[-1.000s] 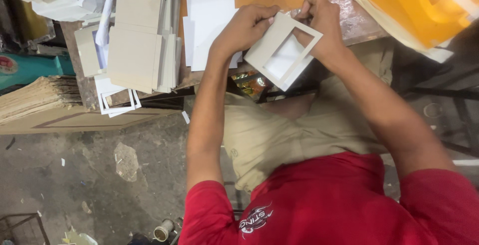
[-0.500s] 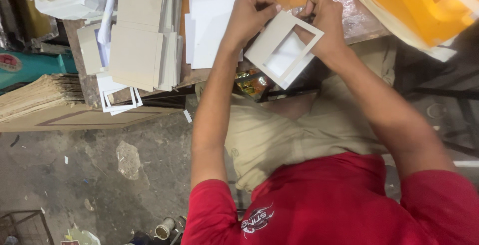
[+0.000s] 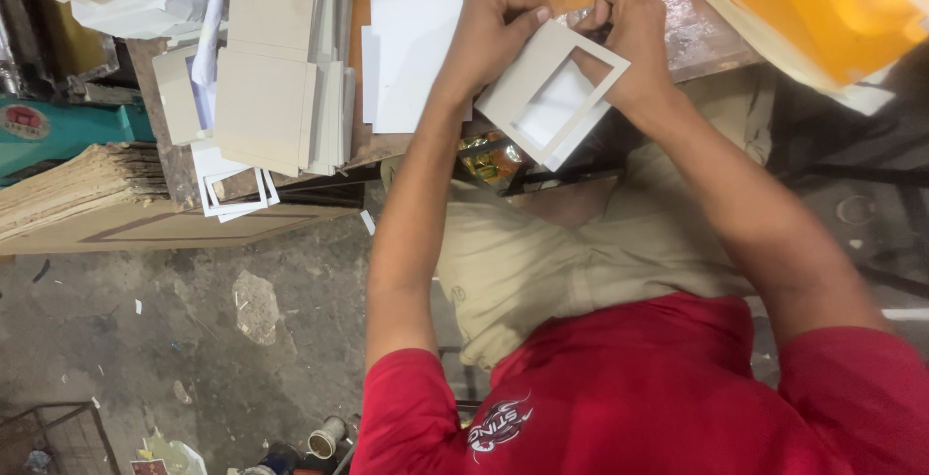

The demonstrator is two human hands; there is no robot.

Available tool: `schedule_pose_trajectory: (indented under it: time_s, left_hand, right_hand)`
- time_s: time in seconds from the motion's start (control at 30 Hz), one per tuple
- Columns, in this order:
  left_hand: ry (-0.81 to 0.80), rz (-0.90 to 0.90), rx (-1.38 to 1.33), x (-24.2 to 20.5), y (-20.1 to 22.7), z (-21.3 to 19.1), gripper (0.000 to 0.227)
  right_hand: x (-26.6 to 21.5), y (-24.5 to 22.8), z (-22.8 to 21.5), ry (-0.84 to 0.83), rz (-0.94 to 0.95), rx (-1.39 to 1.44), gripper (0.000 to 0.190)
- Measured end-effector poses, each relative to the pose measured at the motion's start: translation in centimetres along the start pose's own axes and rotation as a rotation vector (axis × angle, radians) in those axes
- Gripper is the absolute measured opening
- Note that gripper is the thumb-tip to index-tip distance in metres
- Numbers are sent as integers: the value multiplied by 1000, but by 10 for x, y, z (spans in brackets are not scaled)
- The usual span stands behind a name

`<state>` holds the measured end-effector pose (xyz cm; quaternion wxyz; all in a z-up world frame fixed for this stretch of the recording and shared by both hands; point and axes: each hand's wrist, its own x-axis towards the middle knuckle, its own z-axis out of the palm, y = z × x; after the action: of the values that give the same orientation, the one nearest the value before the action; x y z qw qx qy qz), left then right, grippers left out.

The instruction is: The person assembles small white cardboard frames by folding flaps and securing them with clear tape. They repeatedly pick up flat pieces, fold them into box-like shapes, apply tape to the edges, and place the finished frames into a growing stack on the table.

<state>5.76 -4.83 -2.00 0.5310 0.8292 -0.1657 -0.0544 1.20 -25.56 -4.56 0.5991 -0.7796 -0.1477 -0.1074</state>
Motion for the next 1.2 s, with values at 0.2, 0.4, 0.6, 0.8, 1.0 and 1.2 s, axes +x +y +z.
schedule_pose_trajectory:
  time_s: [0.2, 0.4, 0.6, 0.8, 1.0, 1.2]
  left_hand:
    - [28, -358, -158, 15, -7, 10, 10]
    - [203, -386, -132, 12, -3, 20, 13]
    - [129, -185, 83, 9, 4, 15, 14]
    - [-168, 125, 274, 11, 21, -1, 14]
    - [-241, 73, 325, -4, 31, -7, 39]
    - [-197, 193, 363, -3, 9, -10, 42]
  right_hand:
    - [1, 2, 0, 7, 11, -41, 46]
    - [-1, -1, -2, 13, 19, -27, 46]
    - [2, -4, -1, 28, -51, -42, 46]
    - [1, -5, 1, 66, -56, -51, 50]
    - [2, -5, 2, 68, 3, -42, 48]
    - [2, -3, 3, 116, 8, -67, 48]
